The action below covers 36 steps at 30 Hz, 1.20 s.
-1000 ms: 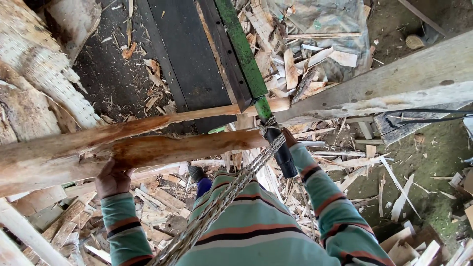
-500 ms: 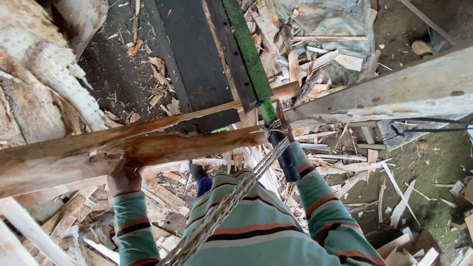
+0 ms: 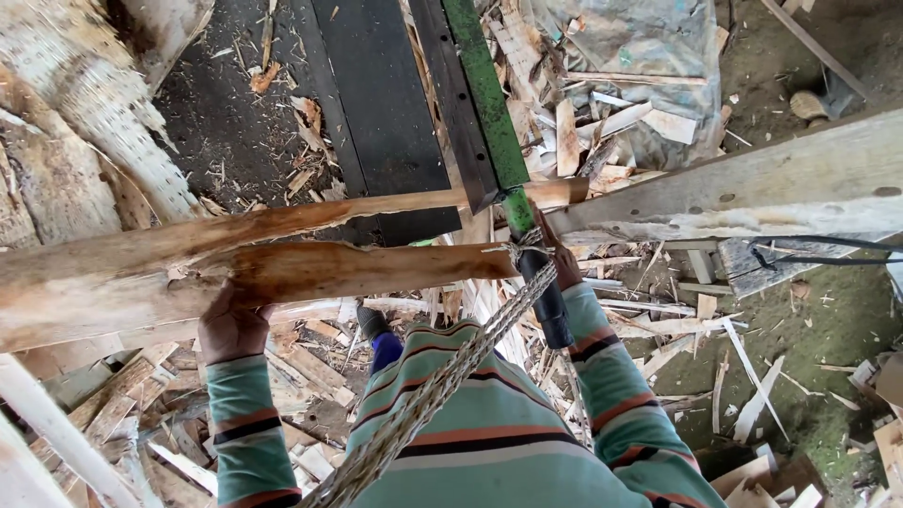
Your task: Feeding and sorting wood veneer sheets into a mechanical clipping machine.
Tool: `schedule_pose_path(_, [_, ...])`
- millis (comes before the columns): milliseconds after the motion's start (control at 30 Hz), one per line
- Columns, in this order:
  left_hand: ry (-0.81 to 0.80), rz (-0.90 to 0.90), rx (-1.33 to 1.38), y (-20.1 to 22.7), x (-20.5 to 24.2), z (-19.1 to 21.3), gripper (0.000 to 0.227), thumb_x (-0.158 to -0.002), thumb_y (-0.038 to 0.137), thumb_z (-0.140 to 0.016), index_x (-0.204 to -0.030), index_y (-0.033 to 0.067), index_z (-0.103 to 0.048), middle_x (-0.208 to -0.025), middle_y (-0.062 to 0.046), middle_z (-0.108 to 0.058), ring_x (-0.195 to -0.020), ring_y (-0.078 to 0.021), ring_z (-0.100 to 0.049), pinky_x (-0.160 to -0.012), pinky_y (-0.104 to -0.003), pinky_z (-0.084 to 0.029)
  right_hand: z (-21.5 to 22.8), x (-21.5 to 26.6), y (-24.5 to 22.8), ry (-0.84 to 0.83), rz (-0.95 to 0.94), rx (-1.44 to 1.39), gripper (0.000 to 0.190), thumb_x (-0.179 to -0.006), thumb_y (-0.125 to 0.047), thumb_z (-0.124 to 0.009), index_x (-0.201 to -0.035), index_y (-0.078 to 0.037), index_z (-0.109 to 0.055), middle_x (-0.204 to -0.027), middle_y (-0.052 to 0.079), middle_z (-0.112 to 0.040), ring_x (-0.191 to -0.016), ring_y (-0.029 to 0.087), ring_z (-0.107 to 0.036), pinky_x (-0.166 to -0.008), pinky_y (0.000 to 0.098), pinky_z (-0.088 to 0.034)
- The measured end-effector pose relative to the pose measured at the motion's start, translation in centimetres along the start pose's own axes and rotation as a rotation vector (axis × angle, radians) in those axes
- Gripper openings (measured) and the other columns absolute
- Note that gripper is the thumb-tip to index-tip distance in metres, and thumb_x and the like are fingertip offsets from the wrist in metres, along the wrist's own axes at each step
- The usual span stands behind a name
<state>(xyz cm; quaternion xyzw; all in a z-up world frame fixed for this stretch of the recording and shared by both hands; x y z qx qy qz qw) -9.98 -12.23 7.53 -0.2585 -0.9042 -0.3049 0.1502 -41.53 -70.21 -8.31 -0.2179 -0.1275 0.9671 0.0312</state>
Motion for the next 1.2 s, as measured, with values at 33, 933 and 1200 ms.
schedule_pose_path(33, [-0.005,0.009,0.019,0.0,0.0,-0.3,0.032,-0.114,0.02,-0.047,-0.131,0.0028,-0.068,-0.126,-0.016,-0.074,-0.116,-0.0343,-0.072,-0.101,-0.057,-0.057,-0.5,0.4,1.0,-0.108,-0.096,-0.082,0.04,-0.092,-0.026,-0.063,-0.129,-0.01,-0.066,-0.132,0.015,-0.062,-0.105,0.039,-0.069,-0.089,0.0498,-0.056])
schedule_pose_path(933, [0.08,0.1,-0.141,-12.6,-0.6,-3.4,0.025,-0.107,0.025,-0.06,-0.109,0.0043,-0.073,-0.096,-0.013,-0.075,-0.092,-0.0277,-0.074,-0.092,-0.053,-0.059,19.7,-6.5,-8.9,-0.678,-0.825,0.115,0.063,-0.088,-0.054,-0.064,-0.142,-0.021,-0.058,-0.151,0.006,-0.054,-0.109,0.037,-0.069,-0.092,0.048,-0.056])
schedule_pose_path(1200, [0.159,0.19,-0.136,-20.5,-0.8,-12.7,0.023,-0.095,0.017,-0.065,-0.114,0.005,-0.069,-0.094,-0.013,-0.076,-0.091,-0.0323,-0.072,-0.075,-0.049,-0.063,23.1,-8.0,-12.8,-0.297,-1.033,-0.957,0.062,-0.098,-0.047,-0.059,-0.142,-0.004,-0.06,-0.131,0.012,-0.071,-0.097,0.026,-0.073,-0.084,0.0411,-0.06])
Point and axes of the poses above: each hand's wrist, its own x-axis away from the middle knuckle, its own z-axis out of the back of the hand, y = z × x, the point moved 6 cm from there along -x, towards the middle knuckle
